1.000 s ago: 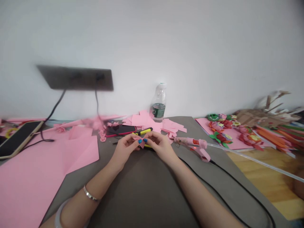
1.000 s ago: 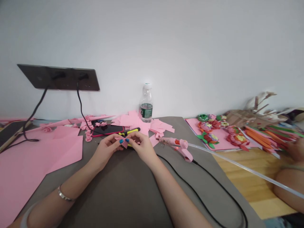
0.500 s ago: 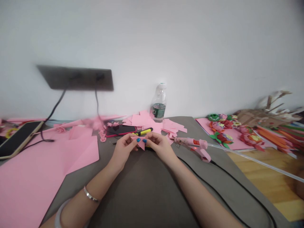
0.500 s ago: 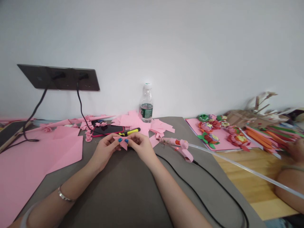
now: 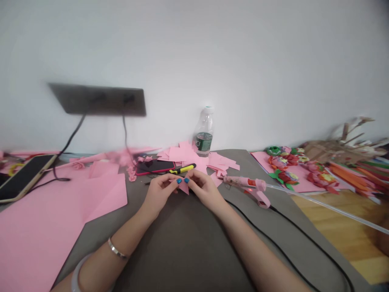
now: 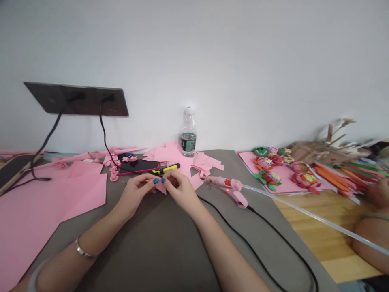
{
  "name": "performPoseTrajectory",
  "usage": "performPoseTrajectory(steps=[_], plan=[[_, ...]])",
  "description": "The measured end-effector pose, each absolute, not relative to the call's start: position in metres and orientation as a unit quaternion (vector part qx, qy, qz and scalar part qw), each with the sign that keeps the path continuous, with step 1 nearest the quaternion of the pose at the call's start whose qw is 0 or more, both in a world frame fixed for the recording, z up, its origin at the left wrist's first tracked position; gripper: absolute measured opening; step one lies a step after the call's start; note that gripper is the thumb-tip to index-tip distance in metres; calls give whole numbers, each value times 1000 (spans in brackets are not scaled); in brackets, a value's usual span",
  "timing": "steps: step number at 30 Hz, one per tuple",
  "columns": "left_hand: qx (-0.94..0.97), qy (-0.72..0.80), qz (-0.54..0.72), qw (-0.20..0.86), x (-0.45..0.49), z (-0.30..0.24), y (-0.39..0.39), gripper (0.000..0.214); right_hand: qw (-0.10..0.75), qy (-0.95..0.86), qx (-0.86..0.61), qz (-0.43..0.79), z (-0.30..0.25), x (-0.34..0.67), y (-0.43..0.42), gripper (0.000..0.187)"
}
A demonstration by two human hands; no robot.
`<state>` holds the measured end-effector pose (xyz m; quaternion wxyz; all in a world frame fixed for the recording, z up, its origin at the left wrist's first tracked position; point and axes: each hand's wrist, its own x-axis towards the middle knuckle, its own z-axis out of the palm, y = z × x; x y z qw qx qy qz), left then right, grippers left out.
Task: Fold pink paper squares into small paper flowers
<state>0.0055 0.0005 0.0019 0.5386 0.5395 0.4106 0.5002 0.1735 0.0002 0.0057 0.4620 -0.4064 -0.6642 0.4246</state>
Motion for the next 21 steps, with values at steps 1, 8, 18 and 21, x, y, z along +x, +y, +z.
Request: performPoseTrajectory(steps=[1,8,18,21], plan=[[543,409,498,539,6,3,0,19,452,-676,-408,415,6,174,-1,17],[564,396,477,545,9,4,-3,31,464,-680,-385,416,10,174,-2,20],[633,414,451,474,9,8,-6,39,458,-652,-380,470,13,173,-3,23],[627,414,437,495,8,7,-6,36,449,-662,-375,469,16,173,-4,26]])
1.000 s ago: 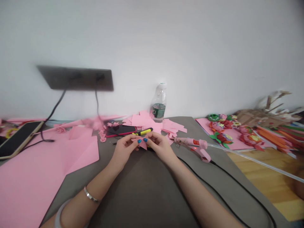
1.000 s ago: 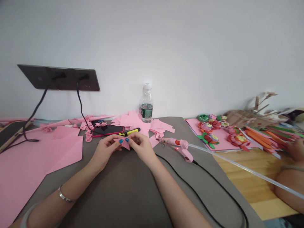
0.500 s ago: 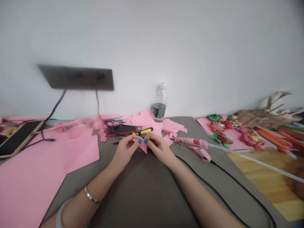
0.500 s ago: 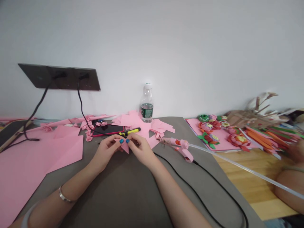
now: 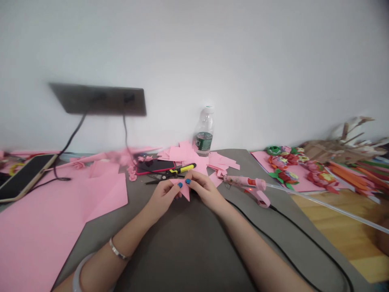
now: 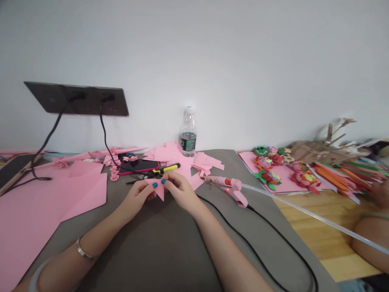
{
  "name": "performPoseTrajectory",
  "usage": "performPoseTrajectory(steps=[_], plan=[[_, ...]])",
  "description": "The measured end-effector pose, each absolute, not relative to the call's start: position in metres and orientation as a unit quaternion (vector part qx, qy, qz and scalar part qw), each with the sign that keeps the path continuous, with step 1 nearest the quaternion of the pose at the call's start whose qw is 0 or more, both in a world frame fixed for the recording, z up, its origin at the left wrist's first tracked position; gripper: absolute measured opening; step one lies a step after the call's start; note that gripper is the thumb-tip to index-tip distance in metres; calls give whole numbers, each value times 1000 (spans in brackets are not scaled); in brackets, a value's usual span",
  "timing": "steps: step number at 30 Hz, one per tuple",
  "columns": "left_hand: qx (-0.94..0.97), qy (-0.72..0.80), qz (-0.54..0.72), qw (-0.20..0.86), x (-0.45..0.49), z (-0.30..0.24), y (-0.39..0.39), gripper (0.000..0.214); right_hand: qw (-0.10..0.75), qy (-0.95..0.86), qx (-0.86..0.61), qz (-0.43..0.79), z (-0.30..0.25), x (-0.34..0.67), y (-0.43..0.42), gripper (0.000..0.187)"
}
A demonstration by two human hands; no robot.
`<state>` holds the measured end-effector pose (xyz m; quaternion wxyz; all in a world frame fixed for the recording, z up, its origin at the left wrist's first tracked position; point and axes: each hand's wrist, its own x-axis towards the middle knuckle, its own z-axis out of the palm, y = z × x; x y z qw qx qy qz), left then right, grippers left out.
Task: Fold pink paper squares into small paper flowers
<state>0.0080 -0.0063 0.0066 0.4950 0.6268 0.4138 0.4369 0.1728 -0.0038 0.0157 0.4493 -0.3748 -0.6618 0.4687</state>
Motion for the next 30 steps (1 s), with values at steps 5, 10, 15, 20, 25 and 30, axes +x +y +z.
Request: performPoseTrajectory(steps=[5,10,15,20,25,30], plan=[[624,411,437,501,8,7,-5,35,466,-644,-378,474,13,173,-2,32],[629,381,413,538,7,10,-4,46,456,-647,-378,481,7,176,1,40],[635,398,422,510,6,5,0,43,458,-662,-375,461,7,176,1,30],[559,426,453,549,6,-1,2,44,486,-710,-362,359,13,179,0,15],[508,416,476,584,6,-2,2,39,475,-754,-329,313,17,180,-1,13],[505,404,482,592,6,-6,4,38,479,-754,-335,299,18,181,-2,21]])
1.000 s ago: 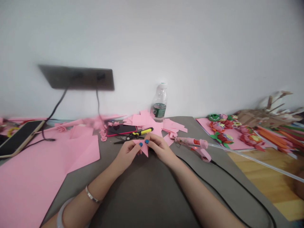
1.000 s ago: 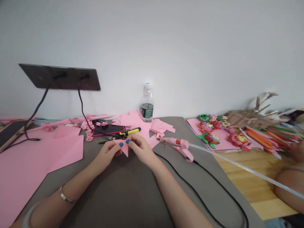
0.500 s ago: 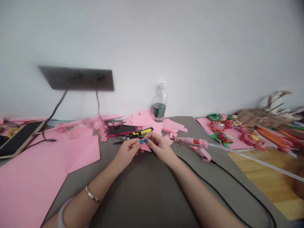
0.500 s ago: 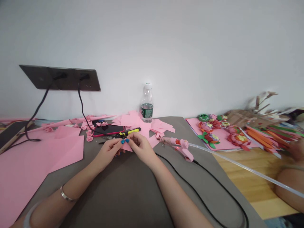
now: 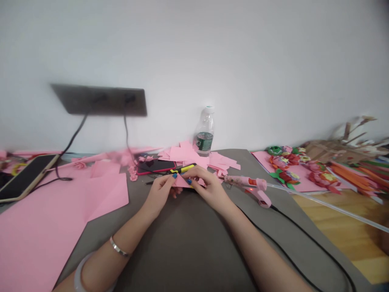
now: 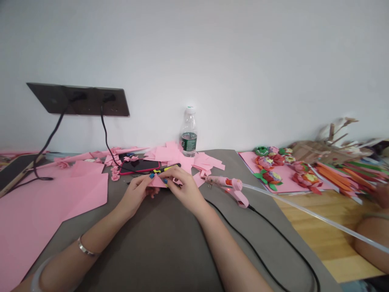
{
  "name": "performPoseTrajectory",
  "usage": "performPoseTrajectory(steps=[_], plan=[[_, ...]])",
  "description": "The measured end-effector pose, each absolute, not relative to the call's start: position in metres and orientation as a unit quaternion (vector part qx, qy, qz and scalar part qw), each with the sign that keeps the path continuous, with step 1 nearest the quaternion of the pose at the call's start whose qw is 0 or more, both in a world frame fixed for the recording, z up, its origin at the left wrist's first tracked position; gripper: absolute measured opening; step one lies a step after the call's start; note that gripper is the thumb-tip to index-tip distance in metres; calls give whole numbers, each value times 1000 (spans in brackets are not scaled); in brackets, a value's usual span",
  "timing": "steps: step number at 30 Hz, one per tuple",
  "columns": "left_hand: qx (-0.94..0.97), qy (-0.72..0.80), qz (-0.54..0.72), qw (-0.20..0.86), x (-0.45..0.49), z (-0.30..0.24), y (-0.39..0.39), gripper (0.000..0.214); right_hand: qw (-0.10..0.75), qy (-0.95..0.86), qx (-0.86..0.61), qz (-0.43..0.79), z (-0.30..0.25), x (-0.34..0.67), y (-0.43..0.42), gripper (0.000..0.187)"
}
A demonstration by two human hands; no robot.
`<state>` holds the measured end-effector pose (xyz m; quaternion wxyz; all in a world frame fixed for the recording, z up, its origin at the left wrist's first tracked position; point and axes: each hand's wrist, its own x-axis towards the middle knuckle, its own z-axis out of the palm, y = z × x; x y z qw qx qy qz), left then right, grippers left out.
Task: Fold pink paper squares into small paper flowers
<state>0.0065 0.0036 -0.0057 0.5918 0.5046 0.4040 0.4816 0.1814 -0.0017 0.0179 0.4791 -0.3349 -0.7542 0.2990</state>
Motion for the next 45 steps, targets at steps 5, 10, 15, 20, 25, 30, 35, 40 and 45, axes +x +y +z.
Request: performPoseTrajectory(steps=[5,10,15,20,25,30,35,40,45], plan=[[505,406,486,588,6,-9,5,37,489,-752,-328,299,16,183,0,16],[504,400,482,595,5,-8,4,37,490,-748,-306,328,15,185,1,14],[499,397,482,600,4,-9,5,37,486,-734,-317,352,16,187,0,21],[493,403,485,599,5,-10,6,36,484,-729,-319,363,15,187,0,15],[505,408,473,596,5,-9,6,38,485,-735,-309,359,15,186,0,10],[543,413,459,569,6,-8,5,39,478,-745,-328,329,15,184,0,11],[608,391,431,539,5,-4,3,45,460,-727,-366,357,15,183,-1,17],[629,383,426,525,5,-2,2,46,448,-681,-393,425,14,180,-1,21],[637,378,423,522,6,2,-1,41,449,-658,-404,451,12,180,0,24]])
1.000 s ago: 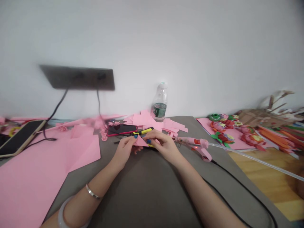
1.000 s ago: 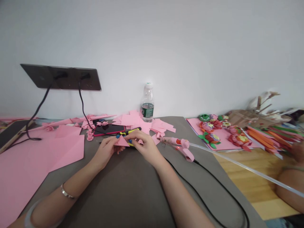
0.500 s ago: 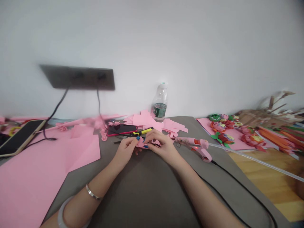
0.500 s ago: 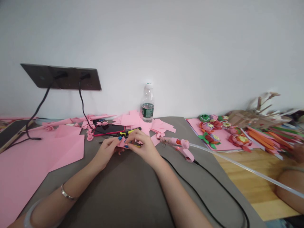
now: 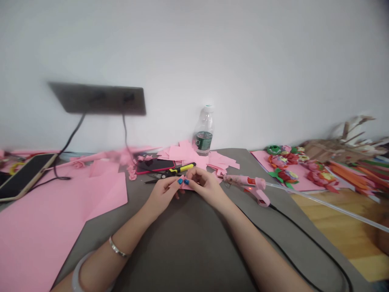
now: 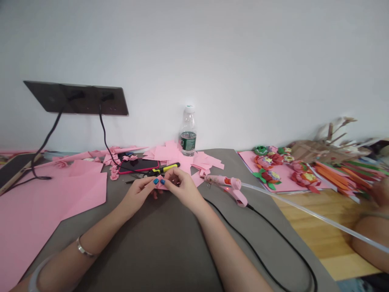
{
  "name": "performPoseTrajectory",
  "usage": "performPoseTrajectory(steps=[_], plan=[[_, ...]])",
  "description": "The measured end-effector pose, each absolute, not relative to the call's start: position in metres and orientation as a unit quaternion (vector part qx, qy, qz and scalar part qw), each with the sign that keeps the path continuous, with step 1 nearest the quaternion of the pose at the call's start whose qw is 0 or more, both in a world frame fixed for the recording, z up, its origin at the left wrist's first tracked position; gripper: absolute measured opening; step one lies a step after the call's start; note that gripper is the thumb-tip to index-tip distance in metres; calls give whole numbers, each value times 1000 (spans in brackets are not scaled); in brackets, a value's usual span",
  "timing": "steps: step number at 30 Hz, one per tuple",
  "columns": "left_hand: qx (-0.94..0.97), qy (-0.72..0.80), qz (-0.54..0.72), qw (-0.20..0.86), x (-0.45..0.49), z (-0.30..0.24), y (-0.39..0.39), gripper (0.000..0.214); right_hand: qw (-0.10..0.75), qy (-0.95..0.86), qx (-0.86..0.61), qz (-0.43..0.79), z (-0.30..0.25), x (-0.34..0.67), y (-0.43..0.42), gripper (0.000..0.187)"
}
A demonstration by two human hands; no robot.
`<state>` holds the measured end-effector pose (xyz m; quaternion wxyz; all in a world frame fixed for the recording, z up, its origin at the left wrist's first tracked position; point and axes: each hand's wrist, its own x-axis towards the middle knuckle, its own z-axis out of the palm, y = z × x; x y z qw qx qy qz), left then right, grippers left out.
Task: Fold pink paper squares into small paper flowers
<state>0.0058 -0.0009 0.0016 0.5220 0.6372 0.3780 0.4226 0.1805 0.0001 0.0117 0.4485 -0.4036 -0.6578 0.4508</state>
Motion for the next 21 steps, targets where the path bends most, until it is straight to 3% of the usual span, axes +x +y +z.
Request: performPoseTrajectory(steps=[7,21], plan=[[650,395,403,509,7,1,-1,25,458,-642,-396,471,11,182,2,31],[661,384,375,525,5,7,-1,33,453,-634,-384,495,9,184,4,27]])
